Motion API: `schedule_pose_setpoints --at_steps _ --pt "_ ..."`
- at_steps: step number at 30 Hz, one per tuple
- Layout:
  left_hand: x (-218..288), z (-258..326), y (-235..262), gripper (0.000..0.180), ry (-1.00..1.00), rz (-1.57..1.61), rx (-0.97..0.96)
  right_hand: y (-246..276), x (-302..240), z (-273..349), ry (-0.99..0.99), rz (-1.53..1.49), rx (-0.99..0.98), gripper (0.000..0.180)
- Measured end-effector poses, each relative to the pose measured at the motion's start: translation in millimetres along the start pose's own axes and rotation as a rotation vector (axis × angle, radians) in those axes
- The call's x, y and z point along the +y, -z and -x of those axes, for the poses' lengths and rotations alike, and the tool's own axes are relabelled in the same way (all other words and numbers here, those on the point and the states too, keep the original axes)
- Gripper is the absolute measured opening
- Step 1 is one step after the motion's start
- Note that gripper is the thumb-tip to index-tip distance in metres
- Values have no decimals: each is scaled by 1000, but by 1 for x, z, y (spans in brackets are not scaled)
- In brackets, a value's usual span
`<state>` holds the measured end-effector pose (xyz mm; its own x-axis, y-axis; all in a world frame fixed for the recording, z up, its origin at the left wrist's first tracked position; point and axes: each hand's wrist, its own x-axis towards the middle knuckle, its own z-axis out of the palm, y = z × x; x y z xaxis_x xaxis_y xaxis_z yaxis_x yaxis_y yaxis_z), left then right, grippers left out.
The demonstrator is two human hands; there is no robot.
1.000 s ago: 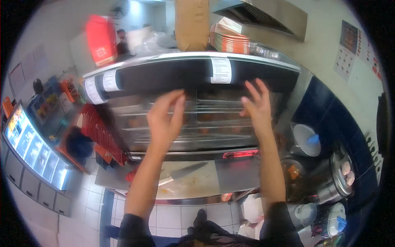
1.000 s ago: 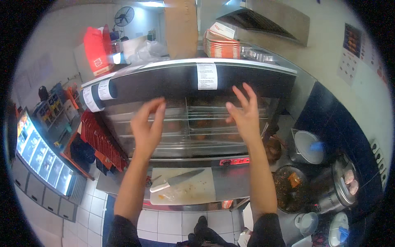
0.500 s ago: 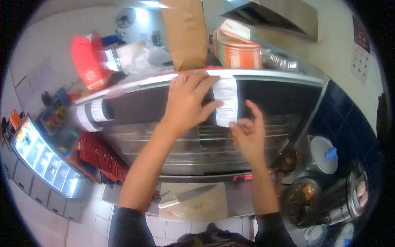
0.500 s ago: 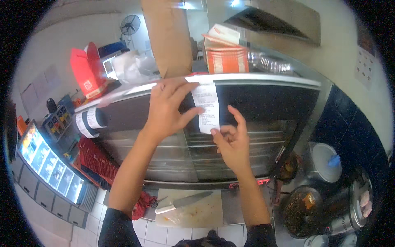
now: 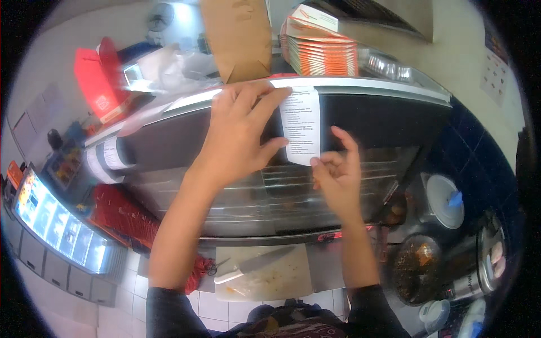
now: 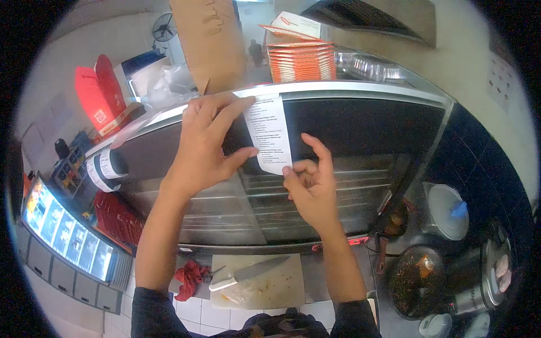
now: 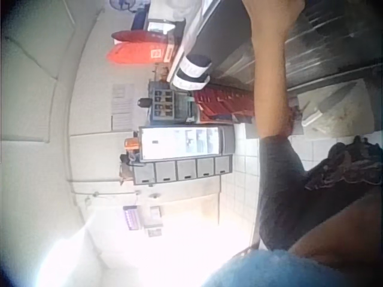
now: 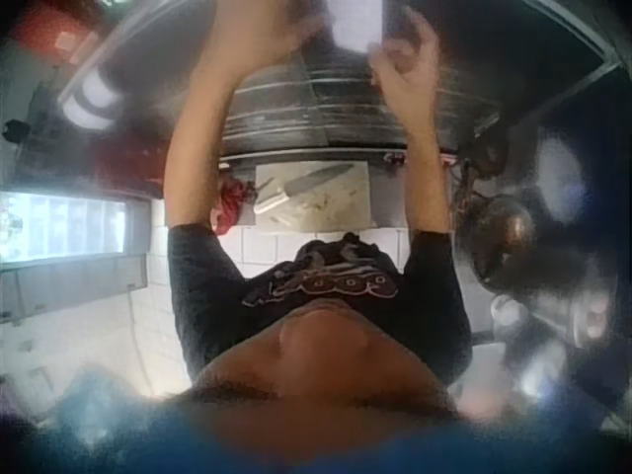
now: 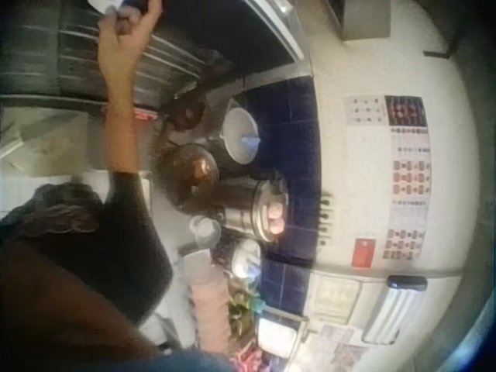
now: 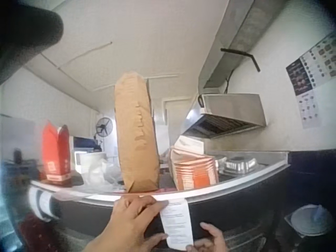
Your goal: The person prepares food orders by opening a sauce packet with scissors, mixing the sauce into a bowl, scooping cooked rice from a rice cooker onto food wrappers, placing cooked meat patties on the rice, and wrapping them.
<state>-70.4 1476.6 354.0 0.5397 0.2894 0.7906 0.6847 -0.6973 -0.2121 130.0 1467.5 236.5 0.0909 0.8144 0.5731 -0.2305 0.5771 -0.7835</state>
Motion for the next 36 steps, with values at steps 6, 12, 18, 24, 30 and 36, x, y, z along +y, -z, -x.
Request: schedule_pose_setpoints --at_steps 6,12,18,24,30,36 --pt "-3 2 -1 76 0 22 -24 2 -3 -1 -25 48 -21 66" --pt "-4 3 0 77 -4 31 -22 2 -2 -1 -27 31 -30 67" --pt "-6 5 1 77 -8 40 -16 1 -2 0 -23 41 -43 68" --pt "-6 5 -2 78 -17 54 -1 5 -2 0 -15 66 -47 68" --pt "-6 5 2 80 -6 66 3 4 -4 -1 -23 49 -58 69" --pt "-4 5 7 80 8 78 -9 3 -6 1 -8 72 -64 71"
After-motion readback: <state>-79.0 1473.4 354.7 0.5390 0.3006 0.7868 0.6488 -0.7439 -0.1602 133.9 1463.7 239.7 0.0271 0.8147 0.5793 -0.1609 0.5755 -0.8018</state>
